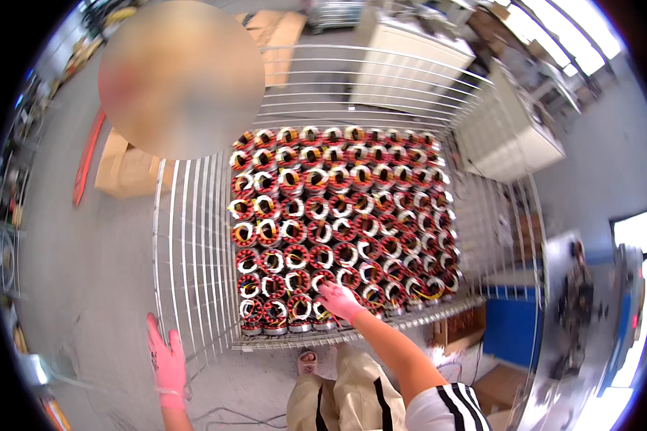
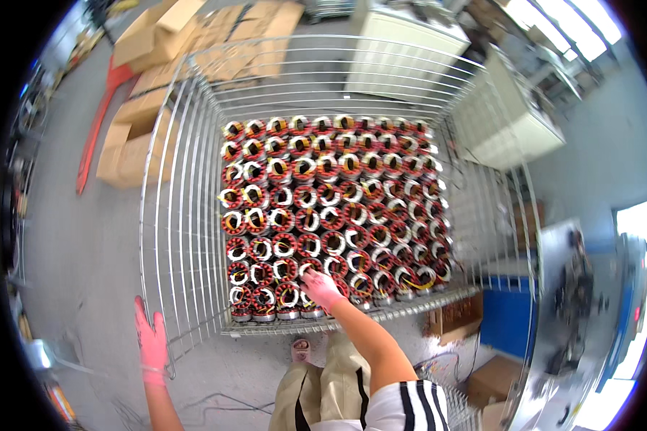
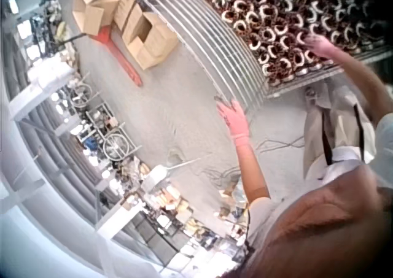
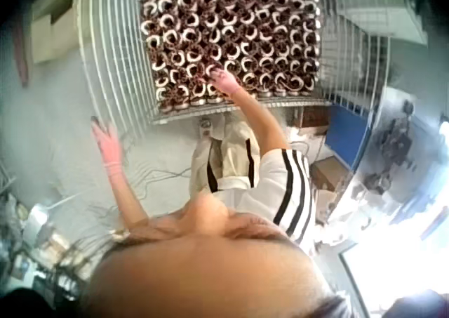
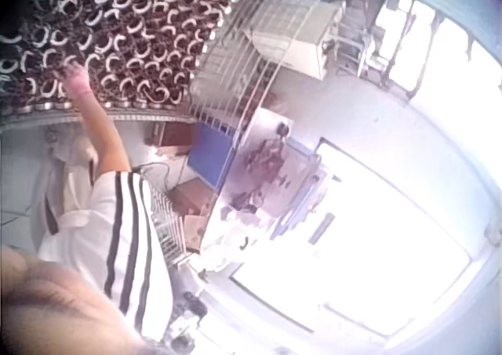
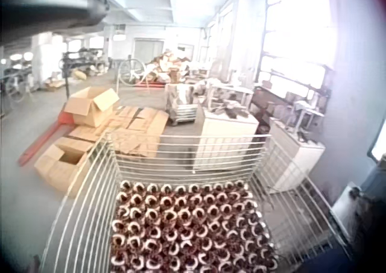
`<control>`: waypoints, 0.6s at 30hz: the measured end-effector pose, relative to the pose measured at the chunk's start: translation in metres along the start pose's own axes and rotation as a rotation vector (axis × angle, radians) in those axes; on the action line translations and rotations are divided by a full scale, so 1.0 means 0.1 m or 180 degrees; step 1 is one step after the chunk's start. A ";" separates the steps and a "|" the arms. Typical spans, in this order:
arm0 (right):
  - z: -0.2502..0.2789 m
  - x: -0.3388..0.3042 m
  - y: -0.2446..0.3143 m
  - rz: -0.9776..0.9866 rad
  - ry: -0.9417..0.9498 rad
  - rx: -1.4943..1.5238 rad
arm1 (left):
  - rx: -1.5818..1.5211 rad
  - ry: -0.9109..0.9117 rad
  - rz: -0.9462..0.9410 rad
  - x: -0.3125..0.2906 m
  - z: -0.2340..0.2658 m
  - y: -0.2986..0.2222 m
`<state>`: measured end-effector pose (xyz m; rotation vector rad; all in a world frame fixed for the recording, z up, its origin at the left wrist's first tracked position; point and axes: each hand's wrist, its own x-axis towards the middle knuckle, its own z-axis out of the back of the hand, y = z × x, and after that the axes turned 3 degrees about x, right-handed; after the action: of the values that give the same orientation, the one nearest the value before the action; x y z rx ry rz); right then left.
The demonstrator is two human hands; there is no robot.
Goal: The person picks up a motor stator from a metal crate and places it onto an assembly jig. They connect several colored wires into a terminal block on the jig and then return the finished stator to the crate.
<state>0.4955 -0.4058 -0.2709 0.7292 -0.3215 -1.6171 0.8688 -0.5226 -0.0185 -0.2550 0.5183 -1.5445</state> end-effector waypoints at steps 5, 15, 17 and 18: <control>0.03 -2.52 -0.67 -0.2368 -0.1218 0.0972 | 0.0037 -0.0210 -0.0354 0.24 -0.14 0.10; -1.76 -7.73 0.32 -0.6244 -0.6401 0.1073 | -0.0854 0.1304 -0.2877 -1.35 -1.67 -1.39; -2.21 -8.14 0.96 -0.7139 -0.6564 0.1289 | -0.0149 0.2197 -0.3676 -2.37 -2.14 -2.05; -2.54 -8.32 1.07 -0.7514 -0.6081 0.2188 | -0.0499 0.2588 -0.3597 -2.94 -2.30 -2.24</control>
<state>0.7605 0.4237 -0.1736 0.4134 0.6676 1.4454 0.5788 -0.2020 -0.0659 0.0042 1.2689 -2.7266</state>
